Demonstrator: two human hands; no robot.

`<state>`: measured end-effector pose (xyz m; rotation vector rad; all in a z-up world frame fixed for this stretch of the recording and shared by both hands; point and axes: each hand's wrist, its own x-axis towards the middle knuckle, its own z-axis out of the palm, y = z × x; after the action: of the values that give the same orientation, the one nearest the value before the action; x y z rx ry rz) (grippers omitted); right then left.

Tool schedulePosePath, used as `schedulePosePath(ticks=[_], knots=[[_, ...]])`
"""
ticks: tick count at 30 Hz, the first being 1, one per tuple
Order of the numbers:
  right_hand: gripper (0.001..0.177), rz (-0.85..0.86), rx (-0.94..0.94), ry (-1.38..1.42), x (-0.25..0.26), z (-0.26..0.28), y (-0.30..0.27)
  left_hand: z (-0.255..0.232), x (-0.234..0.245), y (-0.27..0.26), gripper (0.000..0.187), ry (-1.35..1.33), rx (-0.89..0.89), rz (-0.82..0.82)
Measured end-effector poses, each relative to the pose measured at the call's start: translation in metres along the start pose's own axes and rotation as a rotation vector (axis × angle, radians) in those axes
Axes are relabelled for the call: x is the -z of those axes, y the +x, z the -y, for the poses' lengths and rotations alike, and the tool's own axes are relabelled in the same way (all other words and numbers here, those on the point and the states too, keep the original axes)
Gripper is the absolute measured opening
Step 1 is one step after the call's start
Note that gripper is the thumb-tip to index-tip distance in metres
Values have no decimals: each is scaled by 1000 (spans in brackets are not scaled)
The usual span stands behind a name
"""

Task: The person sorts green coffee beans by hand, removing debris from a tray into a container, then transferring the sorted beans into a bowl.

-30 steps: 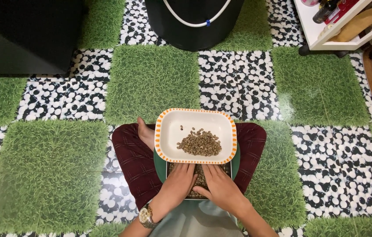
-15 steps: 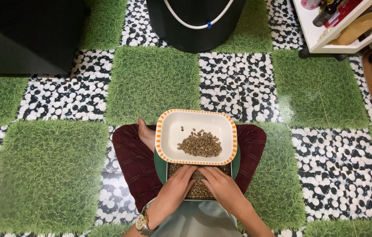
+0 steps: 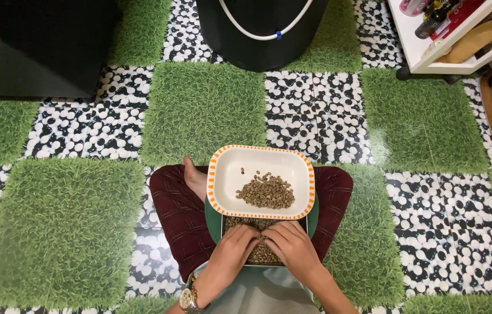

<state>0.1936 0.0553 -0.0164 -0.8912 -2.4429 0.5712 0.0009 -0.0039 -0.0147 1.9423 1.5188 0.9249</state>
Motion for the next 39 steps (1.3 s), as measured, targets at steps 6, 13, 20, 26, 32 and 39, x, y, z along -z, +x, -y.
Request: schedulePosePath(ticks=[6,13,20,26,32,39], knots=[[14,-22,8,37,2,2,0,1,-3,1,12,122,-68,-41],[11,-34,-5,76,4,5,2,-1,0,4,9,186,-116,-65],[11,-16,-17,108,2,3,0,2,-2,2,9,200,-101,-36],[11,-13,-36,137,9,9,2,-1,3,3,9,149,-107,-43],[13,-19,-20,166,11,7,2,-3,4,4,9,101,-99,-20],[13,-38,-51,133,11,6,0,-5,5,5,9,89,-114,-18]])
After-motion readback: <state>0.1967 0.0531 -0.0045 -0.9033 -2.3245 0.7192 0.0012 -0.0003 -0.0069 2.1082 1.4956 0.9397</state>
